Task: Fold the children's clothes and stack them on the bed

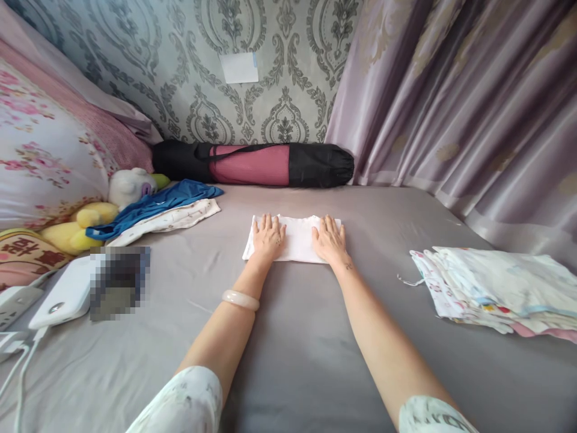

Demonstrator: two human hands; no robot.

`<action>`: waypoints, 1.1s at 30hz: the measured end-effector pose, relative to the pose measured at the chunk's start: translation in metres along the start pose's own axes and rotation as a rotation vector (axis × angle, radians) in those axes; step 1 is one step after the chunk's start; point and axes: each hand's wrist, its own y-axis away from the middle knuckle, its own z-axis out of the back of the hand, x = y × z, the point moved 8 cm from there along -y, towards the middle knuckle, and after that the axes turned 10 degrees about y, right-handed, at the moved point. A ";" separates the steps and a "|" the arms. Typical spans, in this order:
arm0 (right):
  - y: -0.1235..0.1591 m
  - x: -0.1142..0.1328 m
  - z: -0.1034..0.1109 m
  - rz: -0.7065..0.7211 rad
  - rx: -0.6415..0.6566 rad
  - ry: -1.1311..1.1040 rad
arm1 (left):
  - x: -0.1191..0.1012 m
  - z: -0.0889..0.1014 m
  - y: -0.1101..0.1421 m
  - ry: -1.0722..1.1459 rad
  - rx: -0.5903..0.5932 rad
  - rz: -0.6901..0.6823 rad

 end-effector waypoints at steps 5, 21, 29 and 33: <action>0.000 -0.003 -0.007 -0.004 0.042 0.016 | 0.011 -0.012 -0.003 0.008 0.089 0.045; -0.002 -0.017 -0.004 -0.065 0.024 -0.014 | 0.025 0.012 -0.001 0.003 -0.031 0.119; -0.005 -0.036 -0.019 -0.129 0.103 -0.056 | 0.051 -0.001 0.000 0.081 0.100 0.220; -0.005 -0.037 -0.020 -0.138 0.109 -0.062 | 0.053 -0.002 0.000 0.092 0.113 0.225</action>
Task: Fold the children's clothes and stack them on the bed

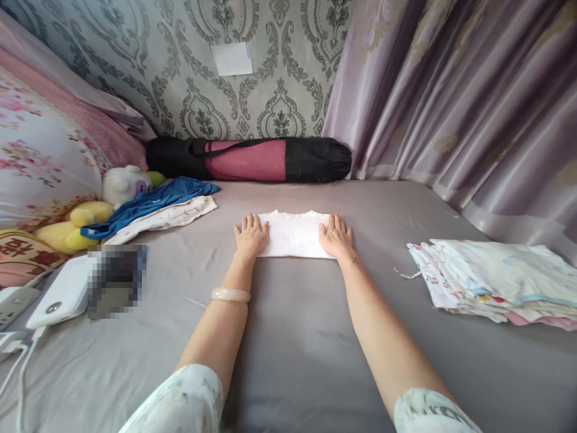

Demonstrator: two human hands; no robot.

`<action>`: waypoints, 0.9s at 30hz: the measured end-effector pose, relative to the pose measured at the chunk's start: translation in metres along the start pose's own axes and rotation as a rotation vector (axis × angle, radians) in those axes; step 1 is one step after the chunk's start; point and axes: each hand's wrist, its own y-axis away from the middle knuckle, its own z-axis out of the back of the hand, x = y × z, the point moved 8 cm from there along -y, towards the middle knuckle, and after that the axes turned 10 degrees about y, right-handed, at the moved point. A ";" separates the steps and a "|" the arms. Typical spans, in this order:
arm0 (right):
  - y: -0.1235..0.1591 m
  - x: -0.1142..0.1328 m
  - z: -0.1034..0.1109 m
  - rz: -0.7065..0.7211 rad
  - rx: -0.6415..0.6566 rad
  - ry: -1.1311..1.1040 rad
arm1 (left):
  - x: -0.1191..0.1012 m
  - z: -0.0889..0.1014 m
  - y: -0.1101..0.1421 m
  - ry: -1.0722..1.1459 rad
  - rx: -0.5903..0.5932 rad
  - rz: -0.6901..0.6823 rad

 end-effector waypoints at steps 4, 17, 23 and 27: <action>0.003 0.002 0.007 -0.007 -0.016 0.037 | -0.006 0.006 0.003 -0.037 -0.030 -0.003; 0.042 0.075 0.012 0.261 -0.109 0.018 | -0.079 -0.028 0.038 -0.058 -0.026 -0.206; 0.041 0.073 0.014 0.259 -0.098 0.013 | -0.076 -0.028 0.036 -0.046 -0.020 -0.203; 0.037 0.073 0.017 0.268 -0.096 0.018 | -0.079 -0.022 0.035 -0.028 -0.048 -0.226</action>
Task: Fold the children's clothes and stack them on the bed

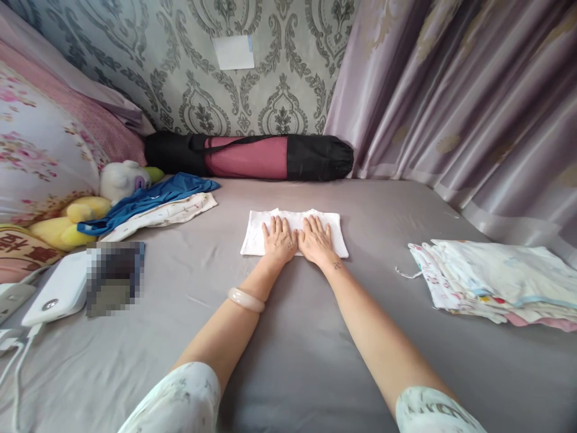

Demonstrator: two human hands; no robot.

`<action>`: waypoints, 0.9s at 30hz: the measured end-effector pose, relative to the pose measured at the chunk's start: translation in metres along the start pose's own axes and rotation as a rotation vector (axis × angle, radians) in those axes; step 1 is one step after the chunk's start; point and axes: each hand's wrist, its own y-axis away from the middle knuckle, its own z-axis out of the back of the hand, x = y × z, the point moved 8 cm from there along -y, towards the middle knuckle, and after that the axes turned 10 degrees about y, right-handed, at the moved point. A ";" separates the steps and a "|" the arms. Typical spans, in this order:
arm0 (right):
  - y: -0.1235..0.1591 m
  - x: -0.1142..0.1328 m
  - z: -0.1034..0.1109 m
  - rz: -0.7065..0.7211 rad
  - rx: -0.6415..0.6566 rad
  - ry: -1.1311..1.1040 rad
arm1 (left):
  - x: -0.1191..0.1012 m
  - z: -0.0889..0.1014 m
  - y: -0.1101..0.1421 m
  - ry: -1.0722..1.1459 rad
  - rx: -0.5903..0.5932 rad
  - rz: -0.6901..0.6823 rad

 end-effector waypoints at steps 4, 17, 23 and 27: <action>-0.009 0.002 0.007 0.049 -0.058 0.003 | 0.000 0.013 -0.007 -0.019 -0.119 -0.066; -0.017 0.007 -0.007 0.133 0.018 -0.011 | 0.003 -0.001 -0.016 -0.008 0.064 -0.089; -0.018 0.001 0.007 0.103 -0.104 -0.011 | 0.005 0.012 -0.017 -0.023 -0.070 -0.121; -0.018 -0.005 0.000 0.054 -0.041 -0.011 | 0.014 0.004 -0.019 -0.017 0.015 -0.077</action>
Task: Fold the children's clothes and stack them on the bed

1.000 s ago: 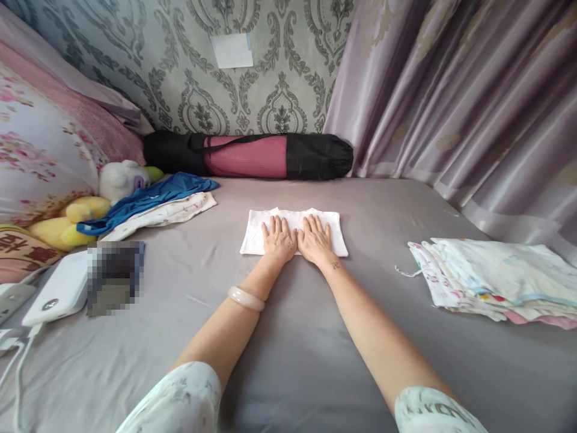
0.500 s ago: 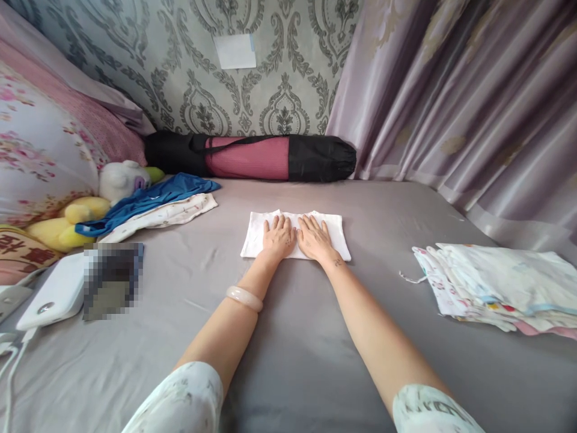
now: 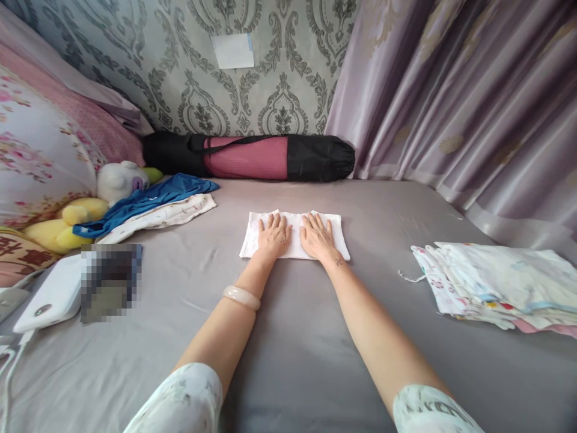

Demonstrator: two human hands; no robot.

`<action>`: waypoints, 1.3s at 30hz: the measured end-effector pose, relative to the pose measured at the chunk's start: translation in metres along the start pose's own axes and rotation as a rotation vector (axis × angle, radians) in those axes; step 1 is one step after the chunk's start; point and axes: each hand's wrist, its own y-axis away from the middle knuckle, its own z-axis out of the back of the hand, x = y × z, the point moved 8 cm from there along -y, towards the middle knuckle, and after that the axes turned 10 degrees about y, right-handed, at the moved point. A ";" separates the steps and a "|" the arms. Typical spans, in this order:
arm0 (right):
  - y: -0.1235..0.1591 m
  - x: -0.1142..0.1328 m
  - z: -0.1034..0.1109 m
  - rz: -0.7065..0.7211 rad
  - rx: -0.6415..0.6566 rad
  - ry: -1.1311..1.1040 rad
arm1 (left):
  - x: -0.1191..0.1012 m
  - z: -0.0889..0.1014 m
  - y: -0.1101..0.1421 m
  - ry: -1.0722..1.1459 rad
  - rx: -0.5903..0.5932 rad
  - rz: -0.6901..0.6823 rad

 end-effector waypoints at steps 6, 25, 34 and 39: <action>0.000 -0.001 -0.006 -0.016 0.023 0.007 | 0.001 -0.003 -0.001 0.008 0.034 0.007; 0.001 -0.030 -0.012 -0.194 0.026 0.048 | 0.023 0.001 0.000 -0.002 0.012 0.121; -0.001 -0.031 -0.014 -0.202 0.066 0.020 | 0.023 0.001 -0.002 -0.001 0.020 0.111; 0.000 -0.041 -0.007 -0.174 0.133 -0.014 | 0.038 0.012 0.004 -0.016 0.089 0.042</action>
